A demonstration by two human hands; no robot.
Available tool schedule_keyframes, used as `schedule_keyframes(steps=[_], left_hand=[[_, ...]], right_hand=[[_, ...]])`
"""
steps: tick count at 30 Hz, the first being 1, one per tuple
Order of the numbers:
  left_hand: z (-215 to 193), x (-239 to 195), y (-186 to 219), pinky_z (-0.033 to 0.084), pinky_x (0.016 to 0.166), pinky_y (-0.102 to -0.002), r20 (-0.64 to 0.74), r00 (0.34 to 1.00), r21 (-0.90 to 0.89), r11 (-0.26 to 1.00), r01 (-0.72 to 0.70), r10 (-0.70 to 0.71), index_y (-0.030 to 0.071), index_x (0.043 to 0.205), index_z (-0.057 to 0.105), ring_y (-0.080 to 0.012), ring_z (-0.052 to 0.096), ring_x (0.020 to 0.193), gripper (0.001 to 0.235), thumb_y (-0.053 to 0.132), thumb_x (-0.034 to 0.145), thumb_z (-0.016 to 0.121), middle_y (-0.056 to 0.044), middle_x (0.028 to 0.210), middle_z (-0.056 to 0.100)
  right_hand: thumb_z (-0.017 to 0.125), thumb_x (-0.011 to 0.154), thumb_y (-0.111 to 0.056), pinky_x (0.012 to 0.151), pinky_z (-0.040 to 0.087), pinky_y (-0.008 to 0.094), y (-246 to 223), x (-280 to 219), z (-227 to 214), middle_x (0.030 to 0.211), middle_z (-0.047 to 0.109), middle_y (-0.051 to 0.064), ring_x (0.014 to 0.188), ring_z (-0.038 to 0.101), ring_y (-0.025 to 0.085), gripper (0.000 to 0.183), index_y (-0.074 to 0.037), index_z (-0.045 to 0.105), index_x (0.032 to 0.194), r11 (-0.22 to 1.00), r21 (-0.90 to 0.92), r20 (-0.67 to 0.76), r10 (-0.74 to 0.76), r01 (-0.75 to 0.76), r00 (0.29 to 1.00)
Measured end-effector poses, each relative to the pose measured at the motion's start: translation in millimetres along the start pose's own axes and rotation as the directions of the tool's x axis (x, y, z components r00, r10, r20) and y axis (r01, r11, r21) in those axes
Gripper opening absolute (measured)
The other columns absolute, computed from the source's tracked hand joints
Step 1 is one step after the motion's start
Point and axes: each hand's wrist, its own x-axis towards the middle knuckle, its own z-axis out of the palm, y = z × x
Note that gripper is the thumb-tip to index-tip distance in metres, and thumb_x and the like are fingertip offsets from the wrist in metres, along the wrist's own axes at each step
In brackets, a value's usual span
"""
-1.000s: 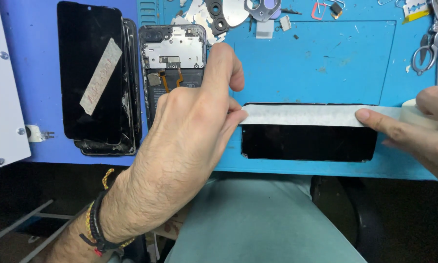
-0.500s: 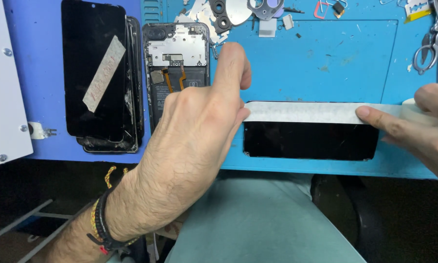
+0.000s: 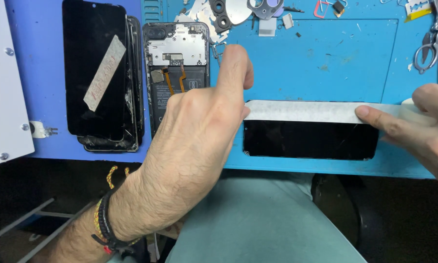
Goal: Applying masking tape to a smartphone screen and trimming the edges with scissors
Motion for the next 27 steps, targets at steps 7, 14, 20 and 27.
schedule_keyframes(steps=[7,14,20,27], left_hand=[[0.7,-2.1,1.6,0.043,0.048,-0.045,-0.017,1.0,-0.015,1.0,-0.022,0.022,0.012,0.114,0.038,-0.0299,0.038,0.042,0.034,-0.007,0.097,0.06,0.0,0.057,0.037],[0.4,-2.2,3.0,0.042,0.049,-0.046,0.005,1.0,0.007,1.0,0.001,-0.001,0.014,0.113,0.037,-0.0331,0.032,0.045,0.032,-0.003,0.096,0.059,-0.001,0.059,0.035],[6.0,-5.2,3.0,0.035,0.043,-0.045,-0.052,0.998,0.046,0.998,-0.038,0.04,0.012,0.113,0.039,-0.0287,0.025,0.049,0.038,-0.012,0.084,0.043,-0.001,0.06,0.029],[16.7,-13.7,3.3,0.038,0.048,-0.048,-0.124,0.983,0.184,0.977,-0.11,0.134,0.007,0.121,0.039,-0.0295,0.036,0.054,0.051,-0.019,0.078,0.049,-0.005,0.066,0.037]], right_hand=[[0.071,0.097,-0.016,0.063,0.03,0.046,1.1,4.3,-0.3,0.086,0.024,0.009,0.068,0.037,0.03,0.07,-0.016,0.056,0.165,0.995,0.096,-0.075,-0.03,0.037,0.997],[0.059,0.099,-0.014,0.06,0.032,0.043,0.4,12.6,-15.2,0.085,0.021,0.007,0.063,0.04,0.028,0.07,-0.005,0.049,0.167,0.994,0.06,-0.05,-0.091,0.094,0.995],[0.071,0.098,-0.016,0.061,0.029,0.045,-3.4,5.7,-2.1,0.086,0.026,0.01,0.064,0.037,0.032,0.066,-0.02,0.058,0.163,0.985,0.167,-0.06,0.042,-0.031,0.997],[0.063,0.102,-0.02,0.063,0.033,0.041,-10.5,9.3,-6.4,0.09,0.029,0.01,0.067,0.042,0.029,0.062,-0.025,0.057,0.163,0.983,0.134,0.024,0.121,-0.123,0.992]])
